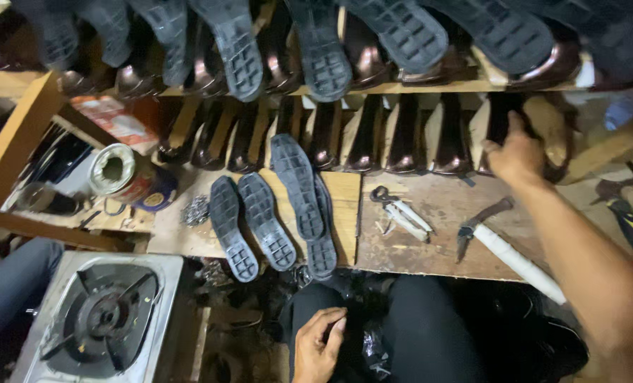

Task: The person assembles black shoes by hand, inserting insoles and attaching soles to the uppers. They repeatedly pick up shoe parts from a wooden workbench, align them, and press them together. Tools such as a hammer and pliers are visible but not used in the clip.

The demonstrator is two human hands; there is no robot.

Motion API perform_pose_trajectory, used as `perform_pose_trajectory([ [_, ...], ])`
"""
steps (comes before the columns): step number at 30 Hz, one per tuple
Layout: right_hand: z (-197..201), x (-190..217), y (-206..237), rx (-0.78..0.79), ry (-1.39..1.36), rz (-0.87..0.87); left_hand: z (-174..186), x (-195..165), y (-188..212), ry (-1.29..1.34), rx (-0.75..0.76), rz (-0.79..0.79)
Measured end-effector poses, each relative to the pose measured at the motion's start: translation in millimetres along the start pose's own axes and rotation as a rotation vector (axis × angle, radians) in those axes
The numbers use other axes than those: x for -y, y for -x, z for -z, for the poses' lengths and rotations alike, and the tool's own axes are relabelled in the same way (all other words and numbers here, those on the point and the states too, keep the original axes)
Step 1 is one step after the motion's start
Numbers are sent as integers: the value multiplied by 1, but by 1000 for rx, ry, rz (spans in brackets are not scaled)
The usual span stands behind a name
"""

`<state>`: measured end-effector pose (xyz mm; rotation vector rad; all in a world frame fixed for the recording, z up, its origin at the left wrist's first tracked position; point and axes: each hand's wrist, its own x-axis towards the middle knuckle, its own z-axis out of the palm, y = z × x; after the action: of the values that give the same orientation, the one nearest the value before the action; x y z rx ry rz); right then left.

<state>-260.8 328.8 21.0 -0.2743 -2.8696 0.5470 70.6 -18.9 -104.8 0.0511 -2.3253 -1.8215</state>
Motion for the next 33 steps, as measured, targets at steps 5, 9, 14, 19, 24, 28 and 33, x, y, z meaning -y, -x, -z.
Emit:
perform_pose_trajectory([
  [5,13,-3,-2,-141,-272,-48,8,-3,-3,-3,15,-25],
  [9,38,5,26,-62,-601,-436,11,-5,-1,-9,33,-2],
  [14,56,12,125,-124,-563,210,12,-18,-2,108,94,144],
  [19,47,22,238,-54,-436,492,4,-55,-6,599,147,185],
  [24,43,60,290,-147,-258,1101,14,-88,-19,883,30,93],
  [28,37,87,313,9,-281,1232,24,-91,-22,1091,-293,265],
  [33,28,111,288,344,-469,1003,42,-73,-6,913,-393,223],
])
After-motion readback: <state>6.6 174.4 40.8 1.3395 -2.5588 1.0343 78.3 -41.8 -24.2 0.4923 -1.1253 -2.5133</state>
